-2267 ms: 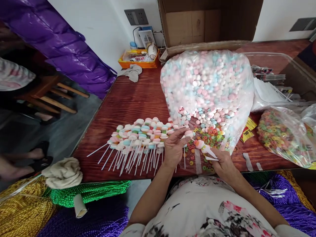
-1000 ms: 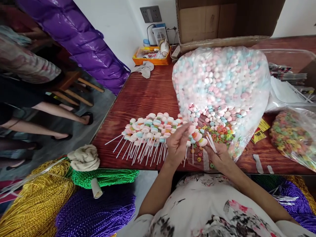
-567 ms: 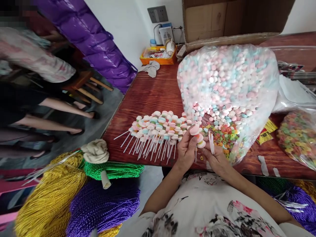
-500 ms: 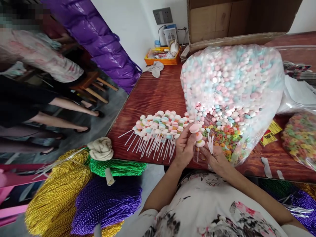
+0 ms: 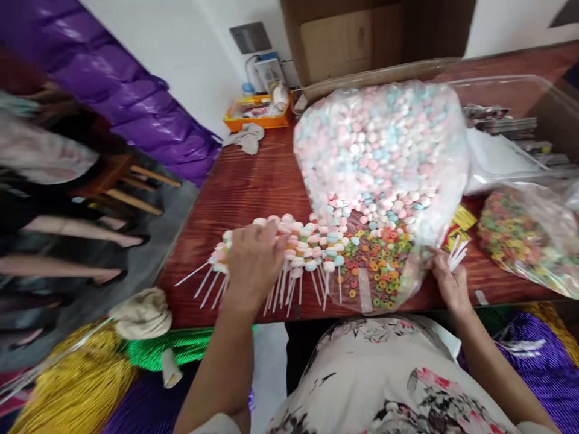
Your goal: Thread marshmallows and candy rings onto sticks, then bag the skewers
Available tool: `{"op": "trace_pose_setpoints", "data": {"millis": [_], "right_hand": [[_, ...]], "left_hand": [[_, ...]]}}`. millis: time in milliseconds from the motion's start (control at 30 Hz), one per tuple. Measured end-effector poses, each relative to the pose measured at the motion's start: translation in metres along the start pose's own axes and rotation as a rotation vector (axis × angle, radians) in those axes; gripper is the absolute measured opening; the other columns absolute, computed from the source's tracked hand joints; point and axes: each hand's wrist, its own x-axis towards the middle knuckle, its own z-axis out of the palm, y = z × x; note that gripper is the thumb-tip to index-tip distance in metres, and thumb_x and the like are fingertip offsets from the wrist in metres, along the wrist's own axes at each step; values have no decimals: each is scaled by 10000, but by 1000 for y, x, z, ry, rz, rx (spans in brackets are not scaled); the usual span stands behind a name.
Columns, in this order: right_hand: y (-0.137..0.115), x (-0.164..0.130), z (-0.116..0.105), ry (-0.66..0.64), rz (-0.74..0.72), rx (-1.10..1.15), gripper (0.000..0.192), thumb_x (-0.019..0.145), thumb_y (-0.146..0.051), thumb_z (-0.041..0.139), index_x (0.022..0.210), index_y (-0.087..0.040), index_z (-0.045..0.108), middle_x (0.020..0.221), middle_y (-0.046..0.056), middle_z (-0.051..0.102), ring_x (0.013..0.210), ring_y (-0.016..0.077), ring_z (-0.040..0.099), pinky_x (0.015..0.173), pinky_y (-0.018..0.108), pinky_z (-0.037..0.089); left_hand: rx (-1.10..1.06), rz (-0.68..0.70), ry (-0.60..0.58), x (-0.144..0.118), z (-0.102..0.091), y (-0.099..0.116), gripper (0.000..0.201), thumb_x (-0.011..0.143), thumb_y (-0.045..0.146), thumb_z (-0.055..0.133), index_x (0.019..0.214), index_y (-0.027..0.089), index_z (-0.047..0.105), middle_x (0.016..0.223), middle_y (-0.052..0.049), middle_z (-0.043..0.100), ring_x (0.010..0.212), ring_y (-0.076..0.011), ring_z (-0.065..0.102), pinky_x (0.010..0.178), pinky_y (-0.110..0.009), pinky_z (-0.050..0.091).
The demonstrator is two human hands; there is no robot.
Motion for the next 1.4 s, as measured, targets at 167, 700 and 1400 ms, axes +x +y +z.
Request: {"op": "trace_pose_setpoints", "data": {"millis": [167, 700, 1400], "right_hand": [[-1, 11, -4, -95, 5, -136, 492, 1005, -502, 436, 1332, -173, 598, 786, 33, 663, 673, 191, 599, 636, 317, 504], [-5, 1, -11, -202, -13, -32, 396, 996, -517, 441, 965, -246, 728, 893, 53, 715, 962, 241, 652, 886, 357, 523], [12, -6, -2, 48, 97, 266, 373, 939, -483, 578, 769, -175, 703, 600, -3, 555, 564, 129, 494, 542, 253, 384]], "left_hand": [[-573, 356, -123, 31, 3, 67, 244, 912, 378, 584, 1048, 230, 723, 935, -90, 701, 900, -272, 633, 847, -386, 481], [-428, 350, -352, 114, 119, 161, 281, 816, 106, 543, 1005, 162, 743, 889, -112, 712, 928, -263, 649, 835, -359, 500], [-396, 496, -363, 128, 118, 183, 177, 739, 35, 589, 752, 142, 728, 935, -131, 684, 1061, -303, 603, 878, -418, 546]]}}
